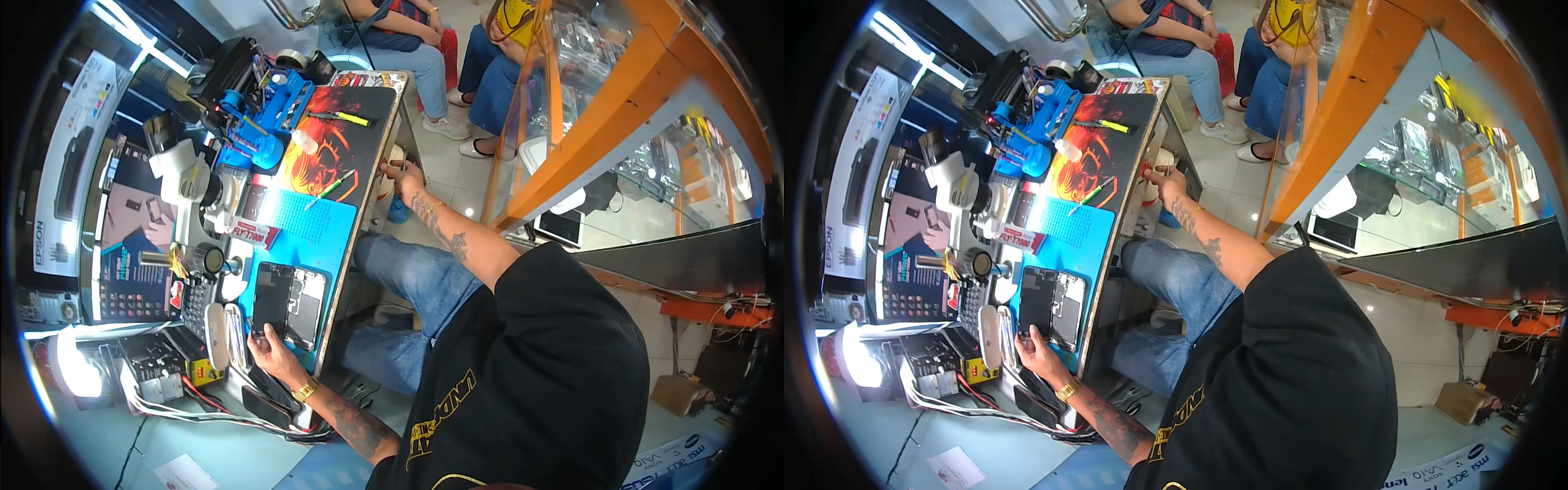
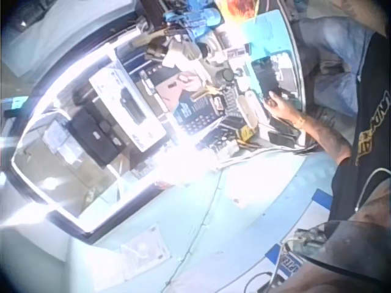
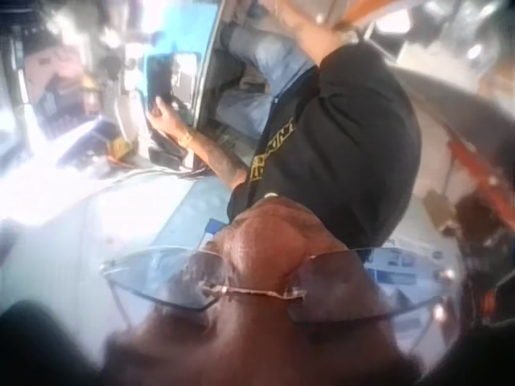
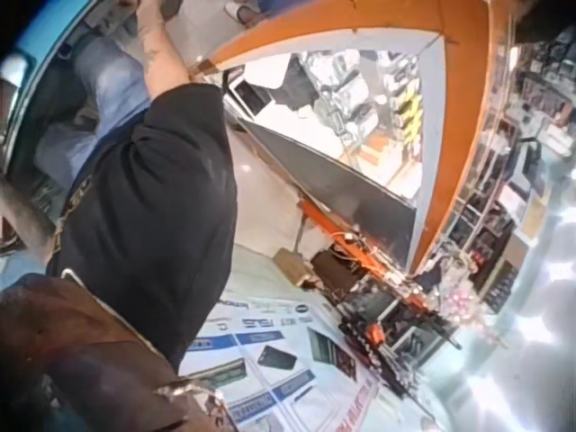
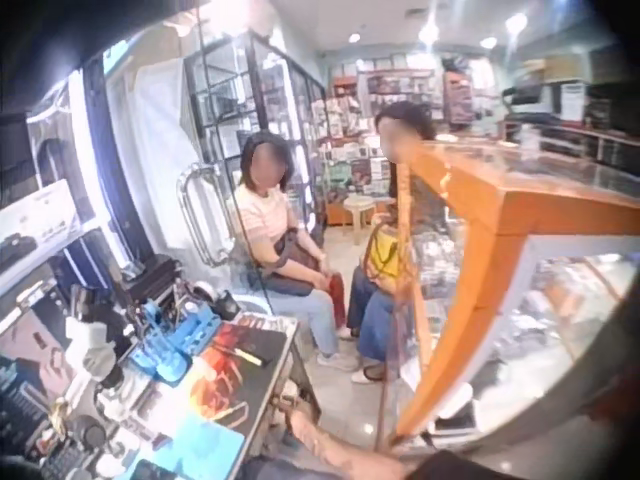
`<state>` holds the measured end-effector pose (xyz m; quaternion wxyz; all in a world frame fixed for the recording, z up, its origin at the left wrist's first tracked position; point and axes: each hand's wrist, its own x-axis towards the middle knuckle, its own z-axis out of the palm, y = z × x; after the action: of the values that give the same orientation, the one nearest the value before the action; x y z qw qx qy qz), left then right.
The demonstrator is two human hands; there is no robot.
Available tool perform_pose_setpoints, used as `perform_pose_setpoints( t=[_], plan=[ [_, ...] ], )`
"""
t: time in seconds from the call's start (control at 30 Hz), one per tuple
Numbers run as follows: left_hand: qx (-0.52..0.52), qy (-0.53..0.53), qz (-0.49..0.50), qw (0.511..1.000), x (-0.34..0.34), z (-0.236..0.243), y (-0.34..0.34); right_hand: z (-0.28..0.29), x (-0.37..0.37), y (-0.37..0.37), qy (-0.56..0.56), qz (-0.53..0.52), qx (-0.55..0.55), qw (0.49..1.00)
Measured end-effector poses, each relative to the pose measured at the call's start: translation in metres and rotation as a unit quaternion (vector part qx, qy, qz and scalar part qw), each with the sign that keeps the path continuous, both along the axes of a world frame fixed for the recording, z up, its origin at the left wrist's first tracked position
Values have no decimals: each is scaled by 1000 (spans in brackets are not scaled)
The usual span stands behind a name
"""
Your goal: The person uses a small screwdriver to remove screws from the bottom of a mobile phone and then opens the screen by hand to expose the internal components.
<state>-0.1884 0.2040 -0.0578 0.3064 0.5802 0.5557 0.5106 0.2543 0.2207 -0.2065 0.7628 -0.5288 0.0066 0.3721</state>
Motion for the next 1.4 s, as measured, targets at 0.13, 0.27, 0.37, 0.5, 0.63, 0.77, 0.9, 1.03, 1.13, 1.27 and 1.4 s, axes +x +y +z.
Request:
perform_pose_setpoints(
  t=[0.13, 0.27, 0.37, 0.5, 0.63, 0.77, 0.9, 1.03, 1.13, 1.27, 1.4],
  plan=[
    [22, -40, -28, 999, 9, -2, 5, -6, 10, -1, 5, 0, 22, 1000],
    [4, 26, -23, 999, 24, 6, 5, -16, 34, -7, 22, -35, 43, 998],
    [22, 6, -16, 1000, 15, 1, 7, -10, 24, -16, -1, -34, 2, 999],
    [1, -13, -12, 1000, 0, 4, -3, 2, -15, -57, -13, 106, -75, 991],
    [-7, 4, 7, 1000, 4, -1, 0, 28, -38, -129, 52, 331, -39, 941],
    [11, 10, 11, 1000, 15, 2, 0, 159, -69, -151, -96, 507, -21, 856],
    [-10, -7, 8, 1000, 14, 13, -12, 240, -93, -120, -331, 618, -80, 709],
    [-1, -18, 19, 1000, 18, 14, -12, 261, -124, -63, -610, 515, 117, 590],
    [4, -24, 22, 999, 19, 10, -10, 263, -144, -25, -676, 489, 190, 518],
    [-7, -14, 22, 1000, 20, 12, -9, 261, -161, -2, -715, 517, 195, 429],
    [-22, 0, 30, 999, 19, 18, -10, 256, -168, 9, -723, 531, 200, 394]
  ],
)
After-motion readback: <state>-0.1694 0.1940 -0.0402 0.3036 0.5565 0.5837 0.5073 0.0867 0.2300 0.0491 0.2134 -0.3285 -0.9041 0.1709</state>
